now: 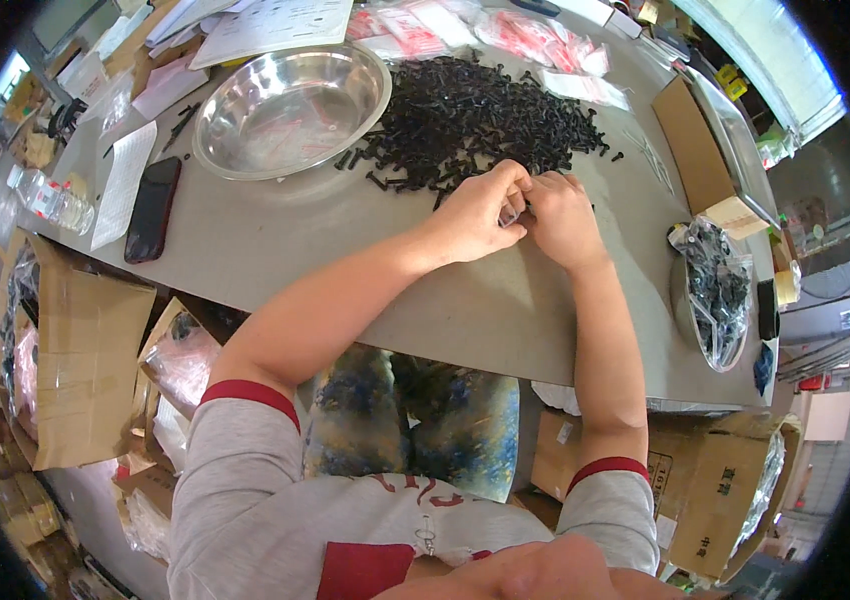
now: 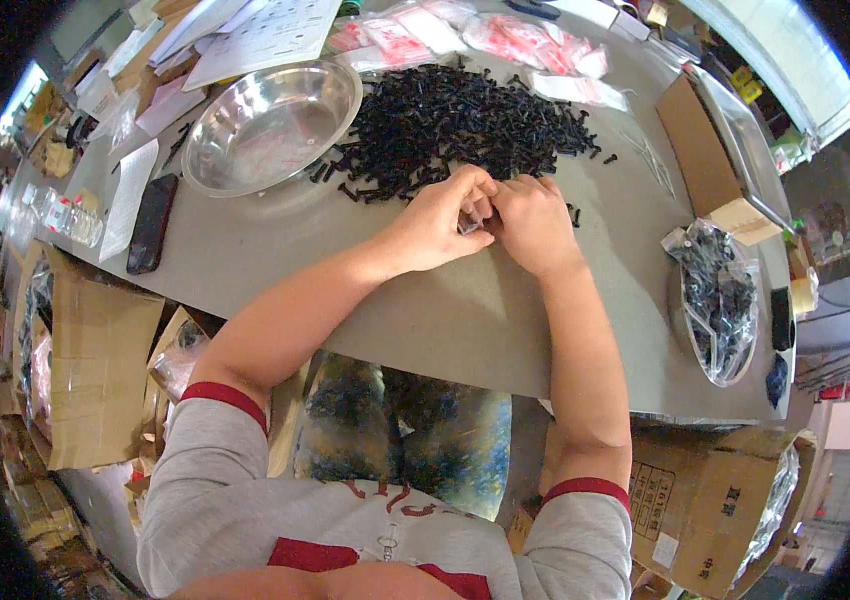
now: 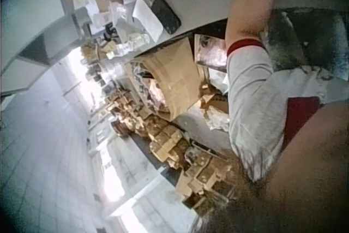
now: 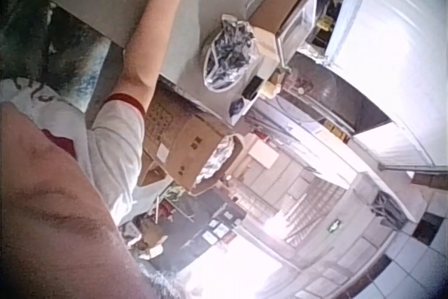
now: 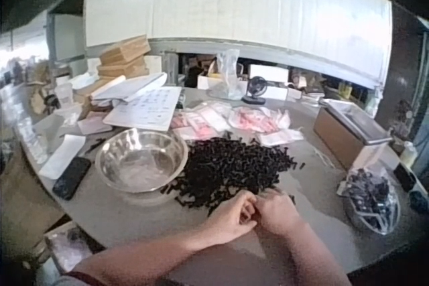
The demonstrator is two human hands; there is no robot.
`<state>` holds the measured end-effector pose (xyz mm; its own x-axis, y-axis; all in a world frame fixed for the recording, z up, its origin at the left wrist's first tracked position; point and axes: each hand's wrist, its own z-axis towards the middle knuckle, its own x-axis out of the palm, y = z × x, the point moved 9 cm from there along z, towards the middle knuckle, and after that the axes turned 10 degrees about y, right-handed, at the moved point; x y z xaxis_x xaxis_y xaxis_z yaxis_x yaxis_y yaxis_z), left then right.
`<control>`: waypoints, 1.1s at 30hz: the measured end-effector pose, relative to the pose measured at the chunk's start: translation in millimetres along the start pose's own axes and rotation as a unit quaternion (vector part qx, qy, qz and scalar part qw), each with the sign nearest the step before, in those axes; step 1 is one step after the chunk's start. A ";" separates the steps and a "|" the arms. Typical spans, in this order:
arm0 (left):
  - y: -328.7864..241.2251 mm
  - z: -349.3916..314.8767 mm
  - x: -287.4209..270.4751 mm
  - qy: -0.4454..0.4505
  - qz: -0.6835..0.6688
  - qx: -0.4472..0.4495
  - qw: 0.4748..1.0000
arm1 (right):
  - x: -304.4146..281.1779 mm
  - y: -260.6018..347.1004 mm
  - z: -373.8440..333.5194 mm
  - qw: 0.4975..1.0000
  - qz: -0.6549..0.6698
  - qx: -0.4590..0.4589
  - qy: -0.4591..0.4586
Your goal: Manually sort black plastic components into small plastic bags.
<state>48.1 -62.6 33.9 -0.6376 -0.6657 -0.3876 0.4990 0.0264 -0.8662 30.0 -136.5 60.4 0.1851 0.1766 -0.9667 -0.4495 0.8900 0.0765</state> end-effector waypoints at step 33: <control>2.5 2.4 -0.6 0.027 -0.152 0.021 0.988 | -42.5 14.3 -12.0 0.964 0.244 -0.072 -0.074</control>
<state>51.1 -63.9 32.7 -0.7916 -0.5973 -0.1290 0.3026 -0.1997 -0.9320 5.2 -136.3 99.6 0.0392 0.6276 -0.7776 -0.6299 0.6196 0.4684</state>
